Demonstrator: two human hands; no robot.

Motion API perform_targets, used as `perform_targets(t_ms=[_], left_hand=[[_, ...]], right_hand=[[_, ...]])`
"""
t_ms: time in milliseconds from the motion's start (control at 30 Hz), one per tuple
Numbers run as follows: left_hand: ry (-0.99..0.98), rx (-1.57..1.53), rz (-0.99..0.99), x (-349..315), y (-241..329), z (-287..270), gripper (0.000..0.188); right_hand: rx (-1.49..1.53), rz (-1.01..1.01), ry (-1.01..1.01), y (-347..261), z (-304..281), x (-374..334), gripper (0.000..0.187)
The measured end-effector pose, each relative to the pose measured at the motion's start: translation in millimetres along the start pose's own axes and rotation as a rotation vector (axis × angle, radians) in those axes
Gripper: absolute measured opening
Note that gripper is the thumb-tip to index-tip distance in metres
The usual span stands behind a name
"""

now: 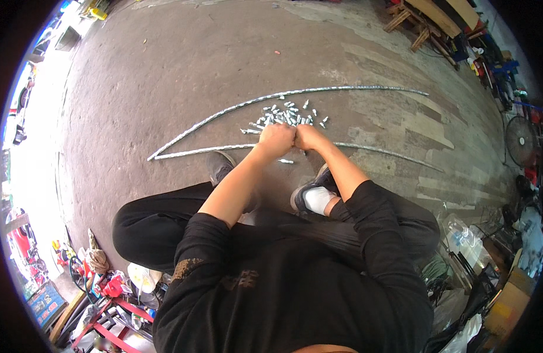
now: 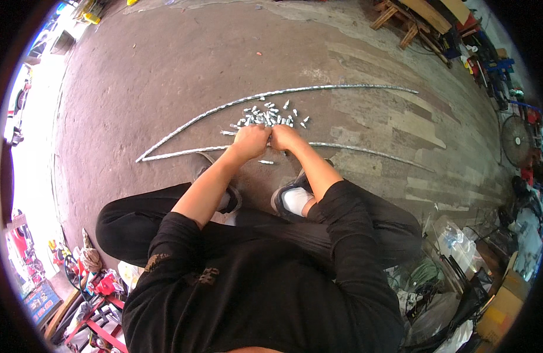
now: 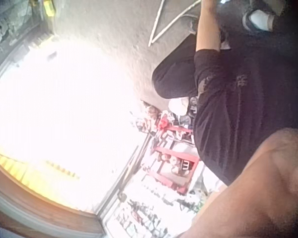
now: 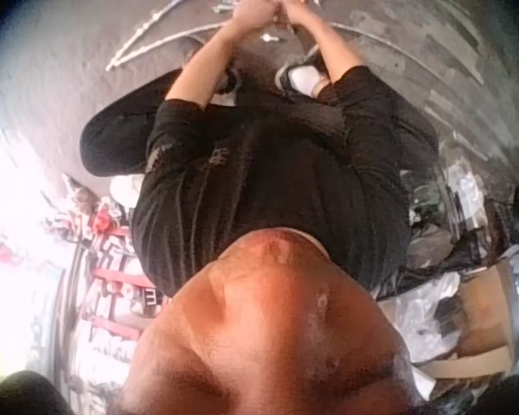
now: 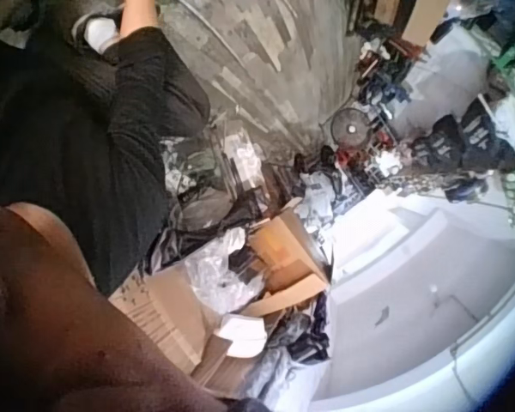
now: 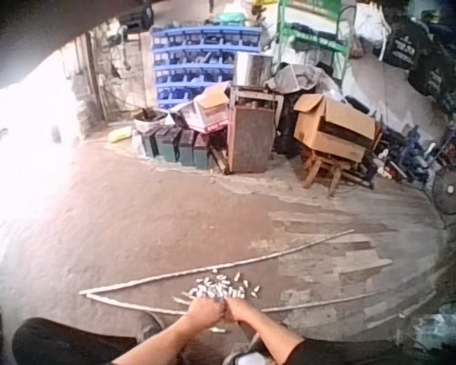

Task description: The person sits on the floor and repeatedly picks up small metal fasteners, inserting them into a long metal rod. The person handles the fasteners one by one, placing them along the rod's length.

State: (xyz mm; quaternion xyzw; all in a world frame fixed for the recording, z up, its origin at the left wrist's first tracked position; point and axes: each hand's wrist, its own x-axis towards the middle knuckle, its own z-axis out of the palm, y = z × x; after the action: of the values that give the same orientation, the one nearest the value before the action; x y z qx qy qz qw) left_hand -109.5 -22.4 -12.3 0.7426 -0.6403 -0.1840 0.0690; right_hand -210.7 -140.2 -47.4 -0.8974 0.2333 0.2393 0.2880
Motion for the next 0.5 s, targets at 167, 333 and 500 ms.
perform_targets(t_ms=[167, 333, 500], left_hand=[[-0.028, -0.015, -0.162, -6, 2, 19, 0.023], [-0.273, -0.088, -0.318, -11, -8, 36, 0.029], [-0.346, -0.287, -0.45, -3, 0, 41, 0.033]], right_hand=[[-0.143, 0.038, 0.098, -8, 11, -4, 0.023], [-0.231, -0.065, 0.129, -22, 23, -12, 0.024], [-0.326, -0.265, 0.344, 1, 40, -3, 0.016]])
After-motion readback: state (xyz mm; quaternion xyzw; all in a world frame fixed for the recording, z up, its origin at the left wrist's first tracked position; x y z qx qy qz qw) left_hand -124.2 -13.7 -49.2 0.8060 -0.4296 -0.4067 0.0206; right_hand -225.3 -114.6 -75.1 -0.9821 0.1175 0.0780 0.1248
